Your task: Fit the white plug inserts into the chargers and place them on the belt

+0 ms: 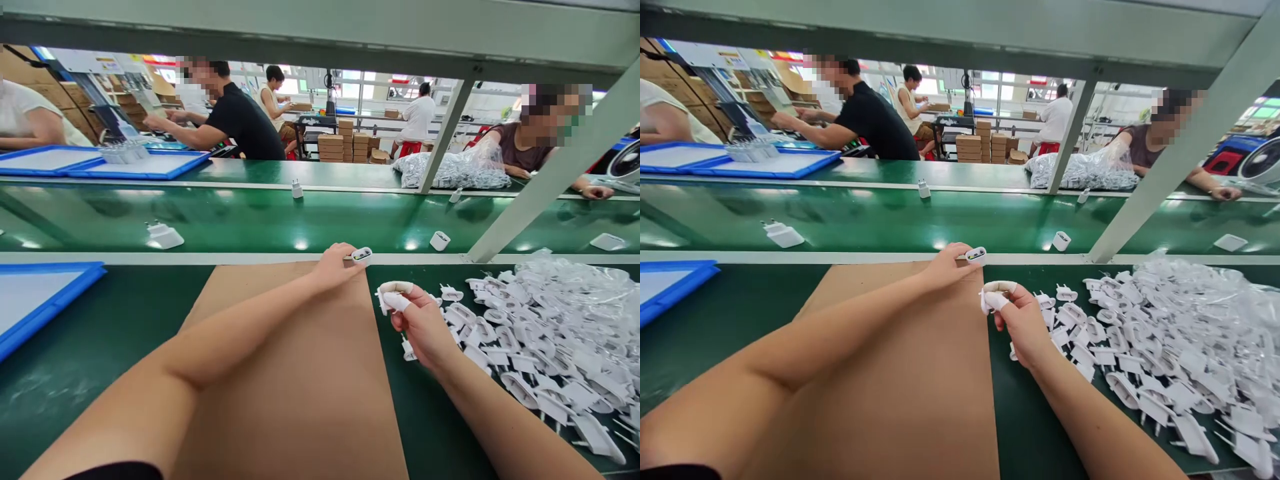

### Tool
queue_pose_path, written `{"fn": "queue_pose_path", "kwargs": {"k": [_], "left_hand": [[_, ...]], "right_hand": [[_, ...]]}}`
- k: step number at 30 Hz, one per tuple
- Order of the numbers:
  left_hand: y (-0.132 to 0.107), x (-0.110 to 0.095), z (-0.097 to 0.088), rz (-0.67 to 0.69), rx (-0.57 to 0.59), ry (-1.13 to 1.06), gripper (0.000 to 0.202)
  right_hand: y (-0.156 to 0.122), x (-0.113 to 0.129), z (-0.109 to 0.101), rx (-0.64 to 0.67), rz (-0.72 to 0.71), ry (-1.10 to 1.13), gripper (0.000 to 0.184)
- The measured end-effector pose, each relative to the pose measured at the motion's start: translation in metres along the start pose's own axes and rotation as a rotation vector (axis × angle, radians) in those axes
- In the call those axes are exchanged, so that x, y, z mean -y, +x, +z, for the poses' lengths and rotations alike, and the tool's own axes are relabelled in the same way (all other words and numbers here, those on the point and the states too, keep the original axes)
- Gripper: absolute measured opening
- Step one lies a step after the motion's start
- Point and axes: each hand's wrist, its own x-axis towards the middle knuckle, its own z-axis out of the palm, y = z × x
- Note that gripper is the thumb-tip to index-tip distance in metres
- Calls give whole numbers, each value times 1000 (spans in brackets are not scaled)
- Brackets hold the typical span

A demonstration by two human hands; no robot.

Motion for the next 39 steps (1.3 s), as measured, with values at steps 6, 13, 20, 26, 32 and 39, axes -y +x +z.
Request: {"fn": "queue_pose_path", "kwargs": {"k": [6, 13, 20, 26, 32, 39], "left_hand": [[-83, 0, -34, 138, 148, -193, 21], [-105, -6, -26, 135, 208, -306, 36], [-105, -1, -23, 166, 186, -343, 22], [-104, 2, -22, 177, 171, -332, 19], [-105, 3, -20, 155, 163, -313, 21], [-105, 3, -18, 131, 165, -321, 20]], "right_hand": [[4, -13, 3, 75, -87, -222, 50], [-5, -19, 16, 61, -641, -897, 13], [-1, -28, 28, 163, -823, -1186, 23], [6, -23, 34, 204, -928, -1399, 12], [10, -9, 43, 254, -875, -1504, 14], [15, -5, 41, 288, -858, -1541, 18]]}}
